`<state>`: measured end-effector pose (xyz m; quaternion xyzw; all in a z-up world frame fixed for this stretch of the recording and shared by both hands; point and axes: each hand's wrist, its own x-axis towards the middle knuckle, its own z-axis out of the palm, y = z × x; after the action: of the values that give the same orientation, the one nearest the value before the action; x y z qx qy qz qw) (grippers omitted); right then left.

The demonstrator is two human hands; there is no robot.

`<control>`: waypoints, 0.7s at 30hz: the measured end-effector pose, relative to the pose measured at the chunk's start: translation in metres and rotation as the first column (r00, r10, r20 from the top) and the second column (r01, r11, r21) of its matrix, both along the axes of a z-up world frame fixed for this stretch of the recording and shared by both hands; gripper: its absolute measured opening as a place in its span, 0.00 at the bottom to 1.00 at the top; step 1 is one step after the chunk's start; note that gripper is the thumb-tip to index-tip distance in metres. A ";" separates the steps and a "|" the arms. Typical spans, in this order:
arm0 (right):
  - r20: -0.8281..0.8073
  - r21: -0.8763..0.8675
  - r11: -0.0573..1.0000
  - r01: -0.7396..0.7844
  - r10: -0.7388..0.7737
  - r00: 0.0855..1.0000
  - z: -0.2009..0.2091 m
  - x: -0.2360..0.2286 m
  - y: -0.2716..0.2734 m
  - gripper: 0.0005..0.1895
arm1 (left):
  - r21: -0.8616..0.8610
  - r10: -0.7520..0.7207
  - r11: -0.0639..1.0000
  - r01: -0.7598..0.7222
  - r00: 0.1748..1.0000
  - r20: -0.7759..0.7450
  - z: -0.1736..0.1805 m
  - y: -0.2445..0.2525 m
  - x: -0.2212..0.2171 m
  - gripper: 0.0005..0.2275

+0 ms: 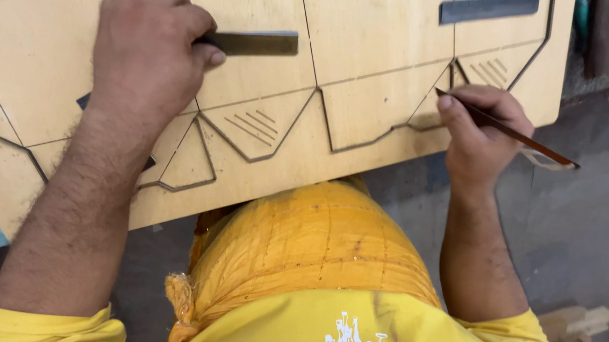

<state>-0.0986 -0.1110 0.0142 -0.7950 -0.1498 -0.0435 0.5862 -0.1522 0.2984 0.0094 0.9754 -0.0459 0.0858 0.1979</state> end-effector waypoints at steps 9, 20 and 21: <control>-0.090 0.025 0.990 -0.136 0.137 0.986 0.014 -0.019 0.047 0.06 | -0.223 -0.166 0.968 0.112 0.955 -0.244 0.007 0.001 -0.010 0.10; -0.160 0.006 0.981 -0.193 0.192 0.968 0.006 -0.023 0.061 0.06 | -0.288 -0.287 0.937 0.195 0.902 -0.323 0.009 -0.005 -0.003 0.07; -0.159 -0.002 0.980 -0.200 0.197 0.968 0.006 -0.022 0.062 0.06 | -0.285 -0.286 0.939 0.193 0.899 -0.333 0.009 -0.004 -0.002 0.07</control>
<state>-0.1210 -0.0492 0.0199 -0.7821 -0.1821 0.0797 0.5906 -0.1543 0.2939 0.0182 0.9288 -0.1175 -0.1194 0.3306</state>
